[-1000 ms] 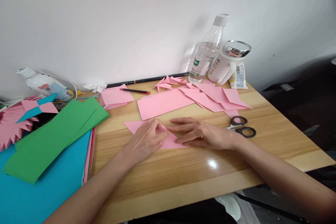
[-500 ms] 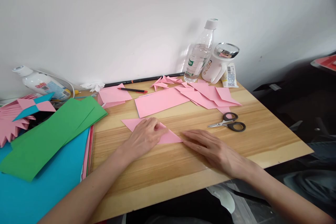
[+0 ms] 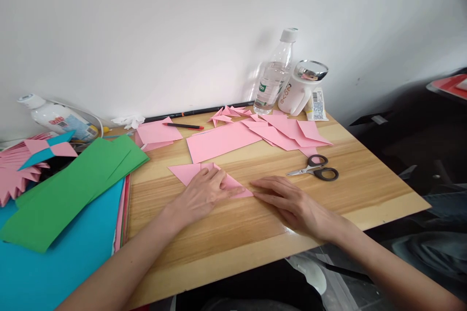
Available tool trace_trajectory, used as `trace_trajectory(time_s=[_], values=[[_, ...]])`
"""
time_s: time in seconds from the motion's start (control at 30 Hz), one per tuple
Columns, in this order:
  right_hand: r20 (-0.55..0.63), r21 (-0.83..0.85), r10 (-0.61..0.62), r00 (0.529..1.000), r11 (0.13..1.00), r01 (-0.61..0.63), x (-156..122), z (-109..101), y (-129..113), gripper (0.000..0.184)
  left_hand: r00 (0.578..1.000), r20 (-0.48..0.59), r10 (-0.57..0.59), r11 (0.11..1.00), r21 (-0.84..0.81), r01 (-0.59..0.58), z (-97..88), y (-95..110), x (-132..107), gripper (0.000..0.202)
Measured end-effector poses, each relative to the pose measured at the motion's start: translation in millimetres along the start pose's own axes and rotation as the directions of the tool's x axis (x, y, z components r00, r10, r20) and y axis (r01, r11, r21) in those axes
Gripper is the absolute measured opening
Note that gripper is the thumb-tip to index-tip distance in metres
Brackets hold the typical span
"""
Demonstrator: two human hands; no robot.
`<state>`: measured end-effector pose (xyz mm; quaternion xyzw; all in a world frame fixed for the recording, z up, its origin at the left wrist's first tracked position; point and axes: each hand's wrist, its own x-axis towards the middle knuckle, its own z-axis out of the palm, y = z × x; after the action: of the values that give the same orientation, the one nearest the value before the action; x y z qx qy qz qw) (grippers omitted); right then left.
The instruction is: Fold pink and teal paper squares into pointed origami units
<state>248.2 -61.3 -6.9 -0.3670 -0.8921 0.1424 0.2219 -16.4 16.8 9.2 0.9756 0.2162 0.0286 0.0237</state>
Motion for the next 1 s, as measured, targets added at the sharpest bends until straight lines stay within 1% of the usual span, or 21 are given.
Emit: trace_trajectory(time_s=[0.23, 0.37, 0.53, 0.67, 0.77, 0.87, 0.93, 1.0], values=[[0.005, -0.004, 0.004, 1.0, 1.0, -0.004, 1.1, -2.1, -0.2, 0.048, 1.0, -0.003, 0.013, 0.999, 0.046, -0.013, 1.2, -0.5, -0.6, 0.054], [0.014, -0.036, -0.024, 1.0, 0.999, 0.024, 1.6, -1.9, -0.1, 0.045, 1.0, 0.011, 0.015, 0.998, 0.061, -0.015, -1.3, 0.3, 0.0, 0.056], [0.015, -0.053, -0.034, 0.999, 0.998, 0.035, 1.6, -1.0, 0.9, 0.042, 0.999, -0.018, 0.028, 0.998, 0.062, -0.026, -0.5, 0.1, 0.5, 0.053], [0.03, -0.072, -0.049, 0.998, 0.996, 0.051, 4.9, -2.8, 0.4, 0.037, 0.999, -0.018, 0.036, 0.997, 0.063, -0.035, 0.0, -0.5, 0.7, 0.051], [0.027, -0.071, -0.058, 0.998, 0.996, 0.06, 13.8, -6.0, -6.3, 0.03, 0.999, -0.026, 0.036, 0.997, 0.068, -0.034, -0.7, -0.8, 0.7, 0.051], [0.009, -0.039, -0.046, 0.999, 0.998, 0.047, 25.3, -7.5, -17.9, 0.032, 0.999, -0.034, 0.017, 0.998, 0.059, -0.015, 0.0, -0.3, 0.5, 0.05], [-0.012, -0.042, -0.096, 0.995, 0.995, 0.095, 31.5, -5.6, -24.6, 0.033, 0.999, -0.046, -0.005, 1.0, 0.029, 0.006, 2.0, 0.5, 0.2, 0.05], [-0.015, -0.075, -0.164, 0.986, 0.984, 0.162, 35.3, -1.9, -28.7, 0.033, 0.996, -0.084, -0.038, 0.999, -0.004, 0.038, 4.6, 1.4, -0.3, 0.049]])
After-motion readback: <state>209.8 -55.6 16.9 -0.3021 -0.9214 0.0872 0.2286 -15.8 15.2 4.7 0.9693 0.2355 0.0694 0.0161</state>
